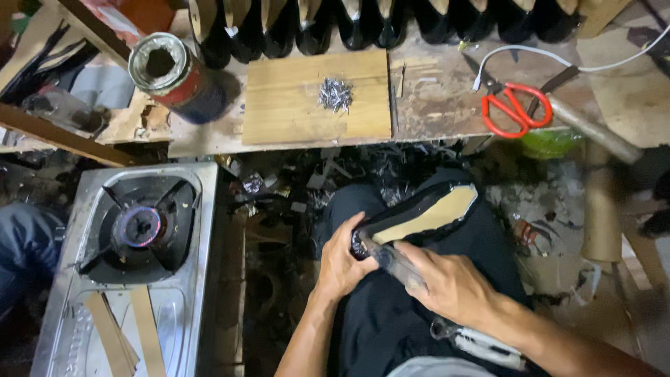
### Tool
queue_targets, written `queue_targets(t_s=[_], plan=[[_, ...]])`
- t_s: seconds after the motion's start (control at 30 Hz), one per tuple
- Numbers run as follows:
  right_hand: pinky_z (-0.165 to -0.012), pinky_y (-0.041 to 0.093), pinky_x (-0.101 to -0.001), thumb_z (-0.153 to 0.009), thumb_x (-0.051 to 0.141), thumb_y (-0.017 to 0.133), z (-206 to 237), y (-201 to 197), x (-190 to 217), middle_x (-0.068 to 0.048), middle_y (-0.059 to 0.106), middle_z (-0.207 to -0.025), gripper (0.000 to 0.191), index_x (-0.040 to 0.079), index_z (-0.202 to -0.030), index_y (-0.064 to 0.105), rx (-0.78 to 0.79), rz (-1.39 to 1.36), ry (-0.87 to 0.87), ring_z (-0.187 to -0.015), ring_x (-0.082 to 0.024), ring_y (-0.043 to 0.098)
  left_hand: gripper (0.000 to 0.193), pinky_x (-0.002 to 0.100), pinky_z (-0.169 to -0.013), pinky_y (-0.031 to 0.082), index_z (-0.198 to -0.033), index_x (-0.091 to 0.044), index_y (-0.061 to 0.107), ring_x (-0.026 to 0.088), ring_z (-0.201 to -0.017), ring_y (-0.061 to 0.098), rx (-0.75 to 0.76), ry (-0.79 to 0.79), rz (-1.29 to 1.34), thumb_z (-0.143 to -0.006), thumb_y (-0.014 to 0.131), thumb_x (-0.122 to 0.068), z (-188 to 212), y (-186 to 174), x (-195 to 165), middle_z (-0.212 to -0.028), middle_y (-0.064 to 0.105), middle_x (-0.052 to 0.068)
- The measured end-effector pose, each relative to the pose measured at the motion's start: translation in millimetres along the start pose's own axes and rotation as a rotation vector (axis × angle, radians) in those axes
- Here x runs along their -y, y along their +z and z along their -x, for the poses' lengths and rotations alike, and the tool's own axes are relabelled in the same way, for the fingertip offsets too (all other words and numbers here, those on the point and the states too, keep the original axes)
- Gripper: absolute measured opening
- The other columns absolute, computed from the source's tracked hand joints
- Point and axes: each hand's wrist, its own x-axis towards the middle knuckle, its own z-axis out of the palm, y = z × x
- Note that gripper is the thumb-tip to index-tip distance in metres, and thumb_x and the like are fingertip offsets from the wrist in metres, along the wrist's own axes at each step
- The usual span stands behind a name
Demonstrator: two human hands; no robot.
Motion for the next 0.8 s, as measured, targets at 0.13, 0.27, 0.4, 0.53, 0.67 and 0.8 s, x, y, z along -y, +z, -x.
queue_targets(t_s=[0.13,0.27,0.4,0.53,0.67,0.8], plan=[[-0.056,0.058,-0.0360,-0.081,0.016,0.082,2.8,-6.7,7.8,-0.014,0.074,-0.082,0.059,-0.003,-0.132,0.059,-0.075,-0.208,0.057,-0.064,-0.027,0.075,0.088,0.041,-0.103,0.053,-0.141,-0.004,0.055,0.035,-0.123,0.067,-0.008,-0.095,0.047,-0.066,0.094,-0.031,2.7,2.9,-3.0,-0.133,0.068,0.020],[-0.060,0.057,-0.0364,-0.085,0.016,0.080,-5.7,-8.4,7.7,-0.017,0.071,-0.091,0.060,-0.004,-0.133,0.052,-0.136,-0.198,-0.278,-0.069,-0.028,0.073,0.090,0.040,-0.101,0.052,-0.139,-0.004,0.056,0.035,-0.123,0.066,0.005,-0.220,0.033,-0.064,0.095,-0.034,2.2,1.4,-2.2,-0.131,0.067,0.020],[-0.051,0.057,-0.0399,-0.082,0.015,0.082,-2.9,0.2,1.8,-0.017,0.072,-0.078,0.058,-0.005,-0.129,0.056,0.010,-0.026,0.127,-0.062,-0.032,0.072,0.086,0.040,-0.107,0.051,-0.143,-0.004,0.056,0.036,-0.126,0.066,0.000,-0.052,0.010,-0.069,0.090,-0.029,-2.8,-1.5,4.4,-0.133,0.067,0.021],[-0.055,0.059,-0.0345,-0.089,0.020,0.081,13.4,8.6,-3.2,-0.007,0.076,-0.078,0.055,0.001,-0.134,0.057,-0.103,-0.307,-0.054,-0.063,-0.018,0.073,0.091,0.042,-0.105,0.050,-0.142,-0.004,0.055,0.038,-0.124,0.064,0.002,-0.066,0.039,-0.065,0.094,-0.036,0.6,0.7,5.7,-0.130,0.065,0.023],[-0.060,0.057,-0.0402,-0.085,0.016,0.079,9.7,10.0,-3.5,-0.016,0.074,-0.087,0.051,-0.002,-0.128,0.057,-0.084,-0.185,-0.096,-0.072,-0.029,0.072,0.090,0.042,-0.107,0.051,-0.141,-0.007,0.055,0.037,-0.126,0.064,0.059,-0.169,0.016,-0.064,0.091,-0.037,2.6,-0.6,5.6,-0.132,0.067,0.021],[-0.064,0.062,-0.0381,-0.088,0.010,0.076,6.2,-1.1,8.5,-0.014,0.077,-0.092,0.038,-0.002,-0.123,0.067,-0.092,-0.357,0.176,-0.076,-0.022,0.080,0.088,0.047,-0.111,0.043,-0.140,-0.006,0.057,0.043,-0.139,0.051,0.045,-0.168,-0.059,-0.066,0.097,-0.036,1.8,-1.2,6.2,-0.139,0.060,0.027]])
